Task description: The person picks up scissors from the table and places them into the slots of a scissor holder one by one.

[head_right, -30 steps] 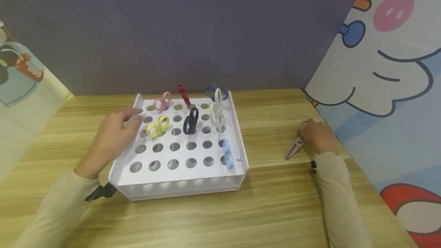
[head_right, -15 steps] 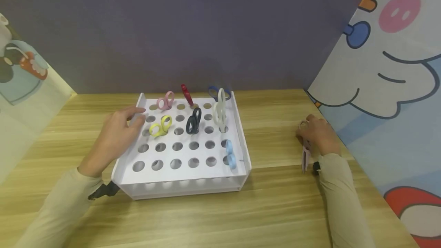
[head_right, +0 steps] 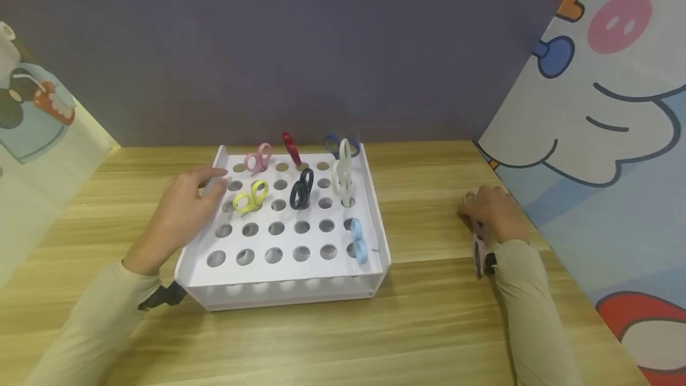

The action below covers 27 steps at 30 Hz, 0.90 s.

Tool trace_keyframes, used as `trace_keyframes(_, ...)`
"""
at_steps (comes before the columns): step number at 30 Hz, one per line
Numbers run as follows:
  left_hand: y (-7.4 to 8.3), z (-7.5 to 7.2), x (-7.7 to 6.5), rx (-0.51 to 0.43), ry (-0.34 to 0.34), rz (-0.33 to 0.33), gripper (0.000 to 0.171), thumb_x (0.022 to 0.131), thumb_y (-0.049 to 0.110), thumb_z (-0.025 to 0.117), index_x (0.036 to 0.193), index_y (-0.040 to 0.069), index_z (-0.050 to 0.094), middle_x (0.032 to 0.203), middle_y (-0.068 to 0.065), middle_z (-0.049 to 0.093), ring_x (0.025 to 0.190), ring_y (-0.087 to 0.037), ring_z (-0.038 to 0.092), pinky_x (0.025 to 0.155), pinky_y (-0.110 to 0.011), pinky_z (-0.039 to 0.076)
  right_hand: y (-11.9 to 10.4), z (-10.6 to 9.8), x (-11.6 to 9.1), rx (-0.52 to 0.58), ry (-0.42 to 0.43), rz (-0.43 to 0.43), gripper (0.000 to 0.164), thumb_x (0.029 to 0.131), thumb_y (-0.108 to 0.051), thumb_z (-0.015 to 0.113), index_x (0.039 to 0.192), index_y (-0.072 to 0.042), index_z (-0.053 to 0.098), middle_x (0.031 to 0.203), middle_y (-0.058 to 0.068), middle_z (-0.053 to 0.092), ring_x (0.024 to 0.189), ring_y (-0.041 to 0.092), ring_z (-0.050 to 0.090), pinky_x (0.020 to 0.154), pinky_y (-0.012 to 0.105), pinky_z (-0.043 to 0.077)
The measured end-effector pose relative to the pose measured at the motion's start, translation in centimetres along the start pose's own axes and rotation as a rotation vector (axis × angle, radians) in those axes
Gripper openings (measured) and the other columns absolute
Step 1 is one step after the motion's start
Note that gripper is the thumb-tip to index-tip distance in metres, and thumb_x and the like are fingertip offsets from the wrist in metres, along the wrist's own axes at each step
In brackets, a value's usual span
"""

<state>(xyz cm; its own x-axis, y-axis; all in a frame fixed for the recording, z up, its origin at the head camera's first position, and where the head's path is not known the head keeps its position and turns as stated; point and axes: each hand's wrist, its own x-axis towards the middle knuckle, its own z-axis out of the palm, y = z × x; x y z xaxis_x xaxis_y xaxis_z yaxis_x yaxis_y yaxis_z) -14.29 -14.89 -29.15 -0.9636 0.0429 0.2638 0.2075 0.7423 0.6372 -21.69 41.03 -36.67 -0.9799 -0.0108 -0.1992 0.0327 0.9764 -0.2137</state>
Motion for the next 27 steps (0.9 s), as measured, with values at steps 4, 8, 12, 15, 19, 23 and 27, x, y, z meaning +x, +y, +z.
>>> trace_keyframes(4, 0.1, 0.1, 0.0, -0.010, -0.012, -0.007, 0.038, 0.099, 0.018, 0.051, 0.127, -0.005, 0.062, 0.141, -0.025, 0.054, 0.134, -0.043, 0.045, 0.110, -0.059, 0.038, -0.6, -0.4, -0.2, 0.012, 0.006, -0.005, 0.052, 0.089, -0.046, 0.064, 0.056, -0.015, 0.038, 0.055, -0.002, 0.033, 0.052, 0.017, 0.032, 0.050, 0.032, 0.033)
trace_keyframes(8, 0.0, 0.3, 0.0, -0.020, -0.014, -0.008, 0.038, 0.099, 0.019, 0.051, 0.127, -0.006, 0.062, 0.140, -0.025, 0.054, 0.131, -0.042, 0.049, 0.107, -0.058, 0.042, -1.3, -0.8, -0.5, 0.044, 0.069, -0.033, 0.051, 0.092, -0.042, 0.060, 0.055, -0.016, 0.036, 0.052, -0.005, 0.028, 0.049, 0.014, 0.027, 0.047, 0.030, 0.029)
trace_keyframes(12, -0.2, 0.0, -0.1, -0.010, -0.005, -0.002, 0.039, 0.100, 0.020, 0.051, 0.127, -0.006, 0.062, 0.138, -0.024, 0.056, 0.118, -0.039, 0.056, 0.098, -0.056, 0.048, -2.3, -1.1, -0.8, 0.075, 0.162, -0.096, 0.049, 0.093, -0.038, 0.062, 0.057, -0.013, 0.040, 0.050, -0.004, 0.032, 0.046, 0.015, 0.030, 0.045, 0.031, 0.030)
trace_keyframes(15, -0.3, 0.2, 0.1, -0.009, -0.011, 0.007, 0.040, 0.100, 0.021, 0.050, 0.127, -0.006, 0.062, 0.137, -0.024, 0.057, 0.114, -0.038, 0.057, 0.095, -0.055, 0.050, -2.9, -1.6, -1.3, 0.092, 0.213, -0.132, 0.045, 0.092, -0.036, 0.066, 0.063, -0.009, 0.043, 0.050, -0.002, 0.032, 0.045, 0.014, 0.028, 0.045, 0.030, 0.029)
trace_keyframes(19, -0.3, 0.2, 0.1, -0.003, -0.006, 0.008, 0.040, 0.100, 0.021, 0.050, 0.126, -0.007, 0.062, 0.135, -0.024, 0.058, 0.118, -0.040, 0.057, 0.098, -0.057, 0.048, -4.2, -2.6, -1.7, 0.107, 0.287, -0.207, 0.037, 0.088, -0.029, 0.073, 0.079, 0.002, 0.056, 0.063, 0.013, 0.053, 0.051, 0.020, 0.042, 0.049, 0.035, 0.038)
trace_keyframes(23, -0.3, 0.1, 0.0, -0.005, -0.005, 0.007, 0.039, 0.100, 0.020, 0.050, 0.126, -0.007, 0.062, 0.134, -0.025, 0.059, 0.114, -0.039, 0.058, 0.096, -0.056, 0.049, -5.7, -3.5, -2.3, 0.082, 0.407, -0.290, 0.032, 0.081, -0.021, 0.080, 0.080, 0.005, 0.061, 0.091, 0.029, 0.062, 0.075, 0.037, 0.056, 0.061, 0.049, 0.047)
trace_keyframes(27, -0.3, 0.1, 0.0, -0.007, -0.006, 0.009, 0.039, 0.100, 0.019, 0.050, 0.126, -0.007, 0.062, 0.134, -0.025, 0.058, 0.114, -0.038, 0.058, 0.096, -0.056, 0.049, -7.2, -4.4, -3.2, 0.082, 0.430, -0.299, 0.032, 0.082, -0.022, 0.080, 0.077, 0.000, 0.058, 0.098, 0.029, 0.060, 0.088, 0.042, 0.054, 0.065, 0.052, 0.044)
